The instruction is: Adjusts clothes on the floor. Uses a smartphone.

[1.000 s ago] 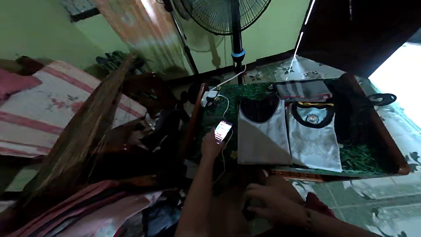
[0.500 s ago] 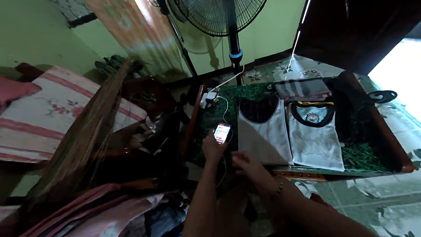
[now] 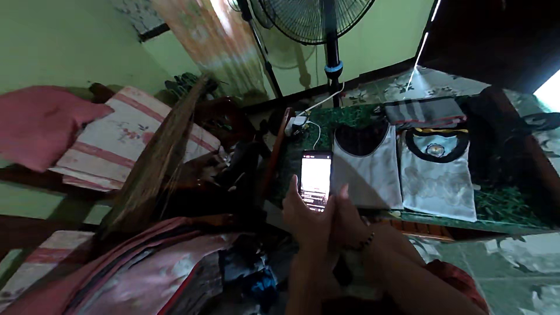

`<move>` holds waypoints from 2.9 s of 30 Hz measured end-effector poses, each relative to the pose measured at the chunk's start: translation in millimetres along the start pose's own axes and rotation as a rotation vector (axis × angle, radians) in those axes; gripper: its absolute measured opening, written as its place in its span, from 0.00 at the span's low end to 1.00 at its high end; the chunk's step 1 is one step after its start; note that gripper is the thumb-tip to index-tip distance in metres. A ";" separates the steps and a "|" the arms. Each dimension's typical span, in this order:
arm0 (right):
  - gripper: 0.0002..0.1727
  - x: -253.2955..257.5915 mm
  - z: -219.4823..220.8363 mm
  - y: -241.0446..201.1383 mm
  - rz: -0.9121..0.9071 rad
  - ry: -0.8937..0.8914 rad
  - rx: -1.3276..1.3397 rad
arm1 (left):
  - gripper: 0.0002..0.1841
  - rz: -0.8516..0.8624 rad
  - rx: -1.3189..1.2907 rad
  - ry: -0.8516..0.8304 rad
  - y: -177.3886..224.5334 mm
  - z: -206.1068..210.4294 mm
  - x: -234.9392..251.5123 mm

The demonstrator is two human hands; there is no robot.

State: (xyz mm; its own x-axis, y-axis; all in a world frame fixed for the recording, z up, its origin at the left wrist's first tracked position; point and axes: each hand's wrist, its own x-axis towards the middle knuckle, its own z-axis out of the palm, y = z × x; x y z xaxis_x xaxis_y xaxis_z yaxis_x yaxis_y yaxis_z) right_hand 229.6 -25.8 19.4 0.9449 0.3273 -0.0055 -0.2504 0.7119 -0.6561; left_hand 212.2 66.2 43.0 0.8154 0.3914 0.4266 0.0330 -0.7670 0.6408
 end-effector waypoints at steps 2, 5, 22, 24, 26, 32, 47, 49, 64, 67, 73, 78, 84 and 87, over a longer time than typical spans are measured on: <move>0.33 -1.5 6.8 -14.4 0.090 0.058 -0.008 | 0.60 0.047 0.001 0.041 4.3 -4.3 -4.0; 0.46 4.7 -15.4 -5.8 0.101 -0.085 0.094 | 0.57 0.055 -0.128 0.036 4.0 -13.9 -4.5; 0.25 10.6 -39.5 3.5 0.221 -0.239 -0.038 | 0.23 -0.256 -0.811 -0.268 -27.1 -55.3 9.1; 0.37 14.1 -41.5 7.4 0.240 -0.241 -0.027 | 0.23 -0.265 -0.789 -0.233 -24.1 -55.9 17.7; 0.35 14.4 -39.5 6.7 0.255 -0.225 -0.035 | 0.23 -0.241 -0.744 -0.194 -22.7 -55.1 24.8; 0.31 15.0 -33.0 2.2 0.242 -0.275 -0.054 | 0.12 -0.224 -0.587 -0.090 -14.0 -52.1 40.8; 0.35 14.1 -32.0 0.9 0.253 -0.319 -0.074 | 0.07 -0.205 -0.523 -0.048 -11.9 -49.6 50.5; 0.35 14.1 -31.9 1.3 0.253 -0.305 -0.084 | 0.09 -0.206 -0.549 -0.065 -13.9 -51.1 49.5; 0.32 13.5 -29.2 -1.3 0.276 -0.214 -0.154 | 0.14 -0.213 -0.630 -0.210 -18.3 -53.7 37.2; 0.32 13.1 -28.3 -1.8 0.274 -0.210 -0.178 | 0.11 -0.218 -0.639 -0.191 -14.2 -52.7 37.5; 0.38 14.0 -35.7 2.1 0.237 -0.250 -0.190 | 0.15 -0.186 -0.675 -0.227 -19.1 -51.8 37.0; 0.25 12.1 -24.1 -4.2 0.272 -0.157 -0.223 | 0.16 -0.189 -0.665 -0.238 -19.3 -52.5 36.6; 0.36 11.4 -26.9 -3.8 0.243 -0.163 -0.258 | 0.16 -0.200 -0.665 -0.240 -20.6 -52.2 36.7; 0.30 12.9 -29.0 -1.3 0.251 -0.149 -0.258 | 0.18 -0.187 -0.647 -0.255 -23.4 -51.9 36.4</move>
State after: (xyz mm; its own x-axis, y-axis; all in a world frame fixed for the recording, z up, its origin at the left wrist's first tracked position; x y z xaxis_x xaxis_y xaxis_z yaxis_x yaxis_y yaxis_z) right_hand 248.3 -40.5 -1.7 0.8155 0.5713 -0.0926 -0.3906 0.4252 -0.8165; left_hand 211.1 124.8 76.6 0.9417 0.2953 0.1611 -0.0995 -0.2127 0.9720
